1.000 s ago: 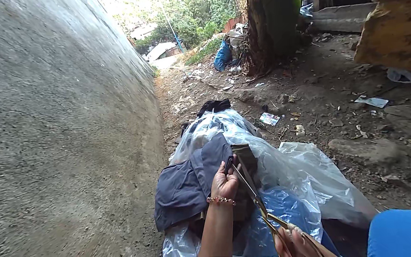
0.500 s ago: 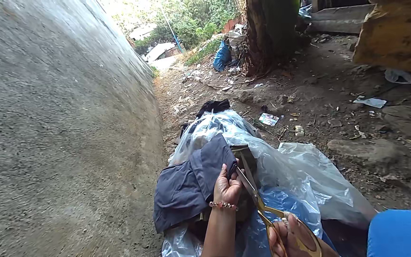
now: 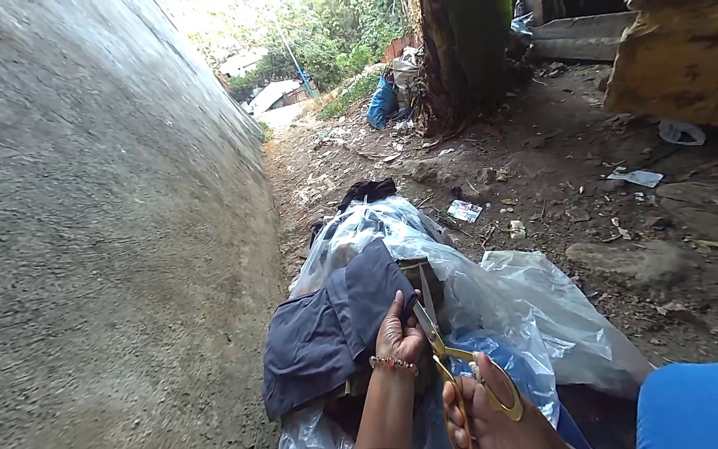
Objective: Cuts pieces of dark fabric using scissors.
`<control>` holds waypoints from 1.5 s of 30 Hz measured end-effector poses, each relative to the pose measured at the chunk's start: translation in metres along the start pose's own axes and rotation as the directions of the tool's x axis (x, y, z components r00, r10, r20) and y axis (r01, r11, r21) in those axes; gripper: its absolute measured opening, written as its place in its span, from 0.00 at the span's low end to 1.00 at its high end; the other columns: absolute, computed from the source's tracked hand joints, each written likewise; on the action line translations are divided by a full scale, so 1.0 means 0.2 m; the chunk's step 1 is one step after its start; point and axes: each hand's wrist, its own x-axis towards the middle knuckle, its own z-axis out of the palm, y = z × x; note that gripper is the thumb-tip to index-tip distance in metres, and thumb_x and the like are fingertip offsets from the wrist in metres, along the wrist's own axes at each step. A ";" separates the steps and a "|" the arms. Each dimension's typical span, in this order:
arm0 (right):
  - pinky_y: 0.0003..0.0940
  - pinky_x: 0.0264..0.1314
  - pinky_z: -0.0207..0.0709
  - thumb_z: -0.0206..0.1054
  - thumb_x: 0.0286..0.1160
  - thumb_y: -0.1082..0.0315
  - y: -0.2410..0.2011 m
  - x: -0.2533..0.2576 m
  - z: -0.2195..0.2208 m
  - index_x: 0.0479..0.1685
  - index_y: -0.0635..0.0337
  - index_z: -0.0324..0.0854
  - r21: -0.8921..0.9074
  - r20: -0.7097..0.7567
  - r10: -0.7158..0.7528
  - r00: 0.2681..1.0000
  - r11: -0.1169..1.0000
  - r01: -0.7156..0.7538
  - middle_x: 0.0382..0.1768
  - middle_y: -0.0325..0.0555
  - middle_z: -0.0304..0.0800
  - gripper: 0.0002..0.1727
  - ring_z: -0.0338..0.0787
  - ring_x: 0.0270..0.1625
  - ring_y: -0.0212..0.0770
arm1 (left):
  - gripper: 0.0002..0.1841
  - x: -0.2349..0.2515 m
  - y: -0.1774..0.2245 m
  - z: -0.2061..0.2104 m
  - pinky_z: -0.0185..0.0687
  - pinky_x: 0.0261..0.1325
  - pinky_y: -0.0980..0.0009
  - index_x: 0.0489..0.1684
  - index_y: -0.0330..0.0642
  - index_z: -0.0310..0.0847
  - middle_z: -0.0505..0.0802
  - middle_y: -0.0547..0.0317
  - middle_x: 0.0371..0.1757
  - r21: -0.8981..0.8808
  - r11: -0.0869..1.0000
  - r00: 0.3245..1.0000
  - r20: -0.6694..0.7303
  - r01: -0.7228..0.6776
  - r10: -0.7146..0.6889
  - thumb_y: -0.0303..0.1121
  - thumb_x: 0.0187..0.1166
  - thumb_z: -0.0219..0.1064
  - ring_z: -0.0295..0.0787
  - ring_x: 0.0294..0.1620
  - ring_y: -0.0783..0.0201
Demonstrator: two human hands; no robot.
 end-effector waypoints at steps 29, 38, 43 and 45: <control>0.23 0.31 0.79 0.39 0.90 0.40 -0.01 0.12 0.02 0.28 0.51 0.77 0.219 -0.046 -0.015 0.999 0.975 0.025 0.24 0.35 0.82 0.32 0.83 0.25 0.30 | 0.05 0.04 -0.03 -0.05 0.89 0.39 0.70 0.50 0.40 0.74 0.88 0.52 0.39 0.052 0.992 0.992 -0.042 -0.119 0.121 0.31 0.88 0.58 0.89 0.37 0.62; 0.19 0.22 0.80 0.81 0.59 0.57 0.00 0.20 0.03 0.26 0.52 0.82 0.311 -0.065 -0.127 0.990 0.940 0.141 0.19 0.34 0.81 0.14 0.82 0.17 0.26 | 0.08 0.04 -0.01 -0.07 0.89 0.33 0.69 0.45 0.41 0.75 0.89 0.53 0.34 0.063 0.995 0.997 -0.029 -0.076 0.078 0.35 0.89 0.57 0.90 0.31 0.62; 0.17 0.25 0.81 0.77 0.67 0.55 0.03 0.18 0.01 0.29 0.52 0.81 0.281 -0.051 -0.110 0.993 0.952 0.120 0.21 0.33 0.82 0.14 0.83 0.19 0.25 | 0.07 0.05 -0.03 -0.08 0.89 0.35 0.68 0.47 0.40 0.75 0.89 0.53 0.35 0.090 0.992 0.995 -0.031 -0.094 0.097 0.35 0.89 0.57 0.89 0.33 0.62; 0.21 0.29 0.80 0.60 0.83 0.45 0.02 0.22 0.00 0.29 0.53 0.79 0.286 -0.031 -0.067 0.997 0.955 0.074 0.23 0.35 0.82 0.22 0.83 0.23 0.28 | 0.09 0.04 -0.03 -0.09 0.89 0.33 0.68 0.44 0.40 0.76 0.89 0.53 0.32 0.120 0.987 0.994 -0.015 -0.104 0.106 0.36 0.89 0.57 0.90 0.30 0.62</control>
